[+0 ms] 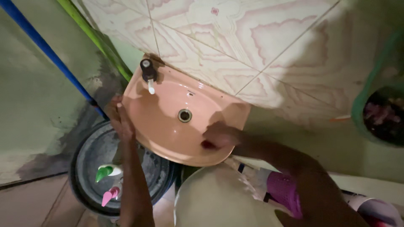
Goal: The person cleans a pink sink by wiping its internal and external surfaces with a red cloth.
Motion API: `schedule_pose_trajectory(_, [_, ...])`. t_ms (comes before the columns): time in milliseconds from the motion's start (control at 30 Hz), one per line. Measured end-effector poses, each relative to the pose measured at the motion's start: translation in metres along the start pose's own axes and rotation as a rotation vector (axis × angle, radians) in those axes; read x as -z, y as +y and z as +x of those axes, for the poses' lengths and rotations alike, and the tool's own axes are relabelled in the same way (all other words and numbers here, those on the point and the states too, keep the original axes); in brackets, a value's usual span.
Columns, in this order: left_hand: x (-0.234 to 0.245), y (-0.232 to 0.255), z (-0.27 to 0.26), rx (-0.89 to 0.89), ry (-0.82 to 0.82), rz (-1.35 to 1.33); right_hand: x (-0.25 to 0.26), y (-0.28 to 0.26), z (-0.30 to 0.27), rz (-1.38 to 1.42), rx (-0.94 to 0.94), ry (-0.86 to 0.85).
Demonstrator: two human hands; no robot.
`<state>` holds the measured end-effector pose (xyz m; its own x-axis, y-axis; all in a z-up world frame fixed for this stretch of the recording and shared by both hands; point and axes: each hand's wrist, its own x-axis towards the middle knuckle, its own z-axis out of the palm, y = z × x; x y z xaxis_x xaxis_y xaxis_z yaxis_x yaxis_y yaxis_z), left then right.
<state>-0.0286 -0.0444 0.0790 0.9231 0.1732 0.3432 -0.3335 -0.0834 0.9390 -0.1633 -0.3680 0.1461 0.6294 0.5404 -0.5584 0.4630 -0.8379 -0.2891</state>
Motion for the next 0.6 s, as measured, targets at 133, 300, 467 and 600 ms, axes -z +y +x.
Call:
schedule_pose_trajectory(133, [-0.003, 0.002, -0.002, 0.001, 0.016, 0.005, 0.042, 0.028, 0.021, 0.088, -0.261, 0.489])
schedule_pose_trajectory(300, [0.0, -0.019, -0.001, 0.014, 0.038, -0.001, 0.083, 0.039, 0.137, 1.066, -0.243, 0.991])
schedule_pose_trajectory(467, [0.001, -0.029, 0.002, 0.011, 0.028, -0.093, 0.098, 0.035, 0.191, -0.24, -0.247, 0.815])
schedule_pose_trajectory(600, [0.007, -0.036, -0.005, 0.022, 0.033, 0.01, 0.087, 0.053, 0.168, -0.408, -0.17, 0.838])
